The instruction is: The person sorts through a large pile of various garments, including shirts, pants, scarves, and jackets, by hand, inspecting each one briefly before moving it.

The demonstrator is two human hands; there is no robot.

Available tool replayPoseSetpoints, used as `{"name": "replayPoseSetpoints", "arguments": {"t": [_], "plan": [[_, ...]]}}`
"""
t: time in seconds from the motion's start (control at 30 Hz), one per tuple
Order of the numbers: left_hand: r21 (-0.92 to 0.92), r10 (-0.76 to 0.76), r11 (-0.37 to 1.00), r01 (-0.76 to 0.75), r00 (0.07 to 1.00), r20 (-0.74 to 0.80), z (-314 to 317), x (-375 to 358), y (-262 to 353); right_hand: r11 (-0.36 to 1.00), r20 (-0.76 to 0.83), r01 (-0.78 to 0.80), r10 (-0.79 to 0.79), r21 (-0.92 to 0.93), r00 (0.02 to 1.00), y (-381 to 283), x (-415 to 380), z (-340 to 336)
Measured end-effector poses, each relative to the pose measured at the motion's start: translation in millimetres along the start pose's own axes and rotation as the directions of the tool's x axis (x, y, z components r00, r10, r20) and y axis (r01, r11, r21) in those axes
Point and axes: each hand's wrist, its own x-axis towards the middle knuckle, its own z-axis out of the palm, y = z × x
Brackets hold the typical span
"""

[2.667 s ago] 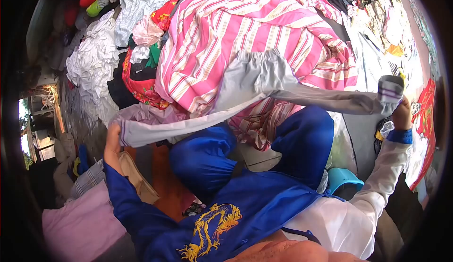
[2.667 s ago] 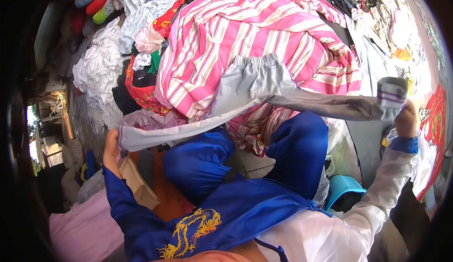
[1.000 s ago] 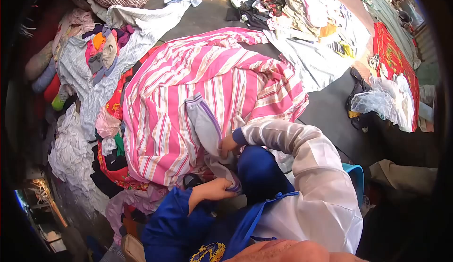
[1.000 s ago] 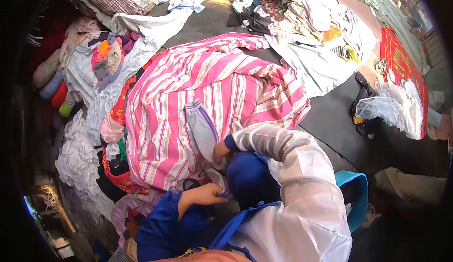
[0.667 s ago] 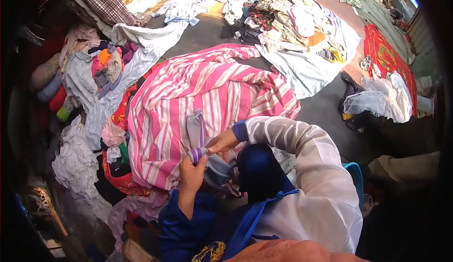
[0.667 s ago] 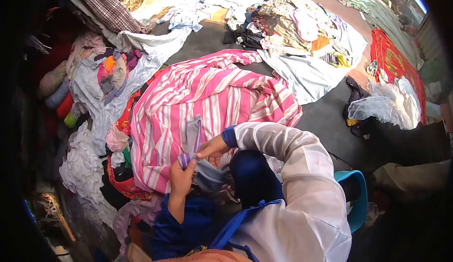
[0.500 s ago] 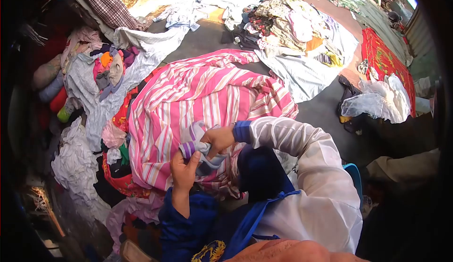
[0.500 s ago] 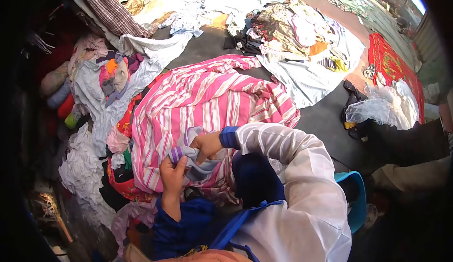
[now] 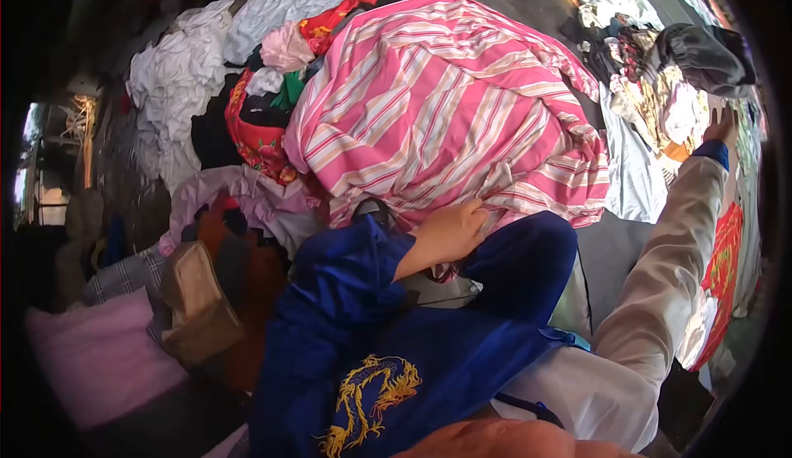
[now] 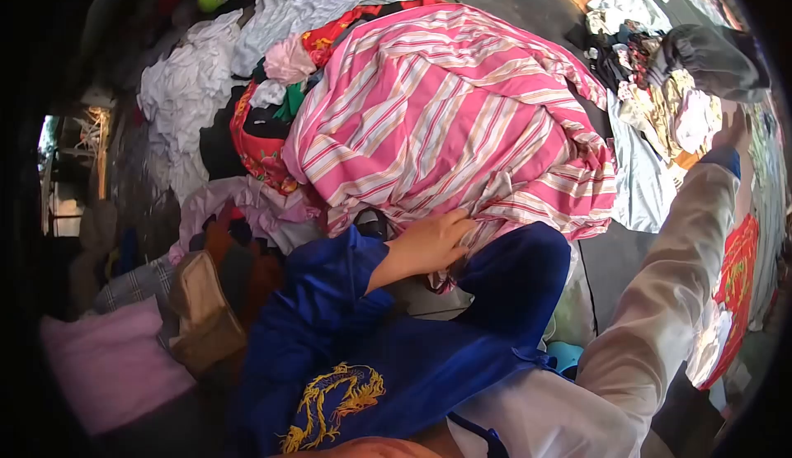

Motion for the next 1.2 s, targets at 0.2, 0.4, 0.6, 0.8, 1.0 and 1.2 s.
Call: {"name": "replayPoseSetpoints", "arguments": {"t": [0.2,0.4,0.6,0.8,1.0,1.2], "plan": [[0.193,0.068,0.975,-0.113,0.972,0.227,55,-16,-14,0.734,0.4,-0.679,0.624,-0.005,0.671,-10,-161,242],[0.218,-0.005,0.969,-0.115,0.875,0.483,31,-20,10,0.742,0.807,-0.554,0.557,-0.377,0.197,-64,-443,500],[-0.705,-0.437,0.532,0.469,0.865,0.245,144,-51,-32,0.966,0.957,-0.139,0.241,-0.22,0.159,-204,-638,605],[-0.797,-0.122,-0.491,0.351,0.879,0.462,88,-72,-36,0.945,0.918,-0.046,0.325,-0.324,0.225,-211,-649,630],[-0.845,-0.044,0.531,0.058,0.998,0.041,202,-58,-81,0.963,0.972,-0.183,0.217,-0.198,0.088,-178,-614,609],[0.346,0.058,0.918,-0.196,0.927,0.37,66,-61,-20,0.925,0.727,-0.379,0.265,-0.007,0.634,-168,-547,515]]}}
